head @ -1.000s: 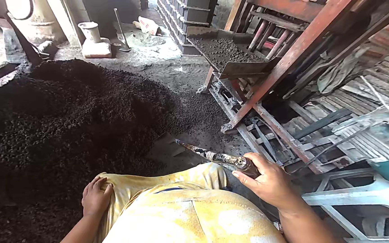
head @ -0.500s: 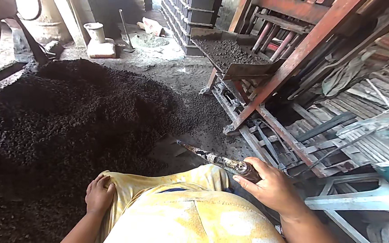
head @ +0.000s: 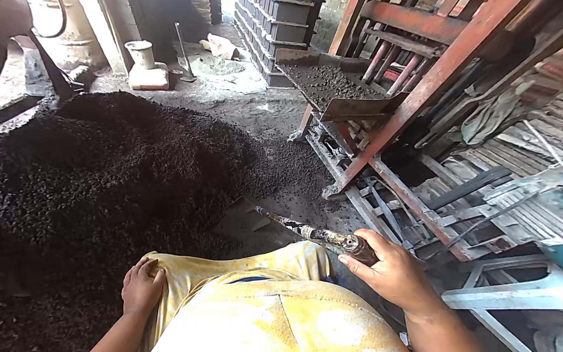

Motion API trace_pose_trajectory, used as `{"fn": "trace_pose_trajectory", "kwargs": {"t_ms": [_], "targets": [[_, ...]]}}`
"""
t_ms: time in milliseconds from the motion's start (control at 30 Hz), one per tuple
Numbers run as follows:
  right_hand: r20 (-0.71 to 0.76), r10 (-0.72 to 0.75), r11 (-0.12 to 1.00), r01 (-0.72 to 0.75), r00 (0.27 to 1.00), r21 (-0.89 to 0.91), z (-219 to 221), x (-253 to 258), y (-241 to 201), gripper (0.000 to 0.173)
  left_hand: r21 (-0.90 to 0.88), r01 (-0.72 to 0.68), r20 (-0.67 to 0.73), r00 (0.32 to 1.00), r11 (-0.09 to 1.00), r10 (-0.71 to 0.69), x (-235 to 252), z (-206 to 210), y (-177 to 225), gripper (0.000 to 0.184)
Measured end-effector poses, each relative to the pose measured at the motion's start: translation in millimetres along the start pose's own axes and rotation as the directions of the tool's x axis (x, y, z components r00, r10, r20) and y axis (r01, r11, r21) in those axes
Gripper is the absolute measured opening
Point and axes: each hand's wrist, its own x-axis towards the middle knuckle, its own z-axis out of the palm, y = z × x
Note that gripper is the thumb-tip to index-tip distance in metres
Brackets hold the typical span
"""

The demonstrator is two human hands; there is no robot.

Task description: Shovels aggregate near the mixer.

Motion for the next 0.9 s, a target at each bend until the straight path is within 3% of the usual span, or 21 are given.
{"fn": "trace_pose_trajectory", "kwargs": {"t_ms": [567,900], "targets": [[0.001,0.055,0.998,-0.055,0.998,0.012,-1.7,-2.9,4.9,0.06,0.002,-0.002,0.015,1.0,1.0,0.002,2.1,0.4,6.4,0.034],[0.001,-0.04,0.991,0.04,0.999,0.13,4.6,18.5,-10.1,0.068,0.066,0.042,0.041,0.998,0.997,-0.045,4.8,-2.2,5.7,0.036]]}}
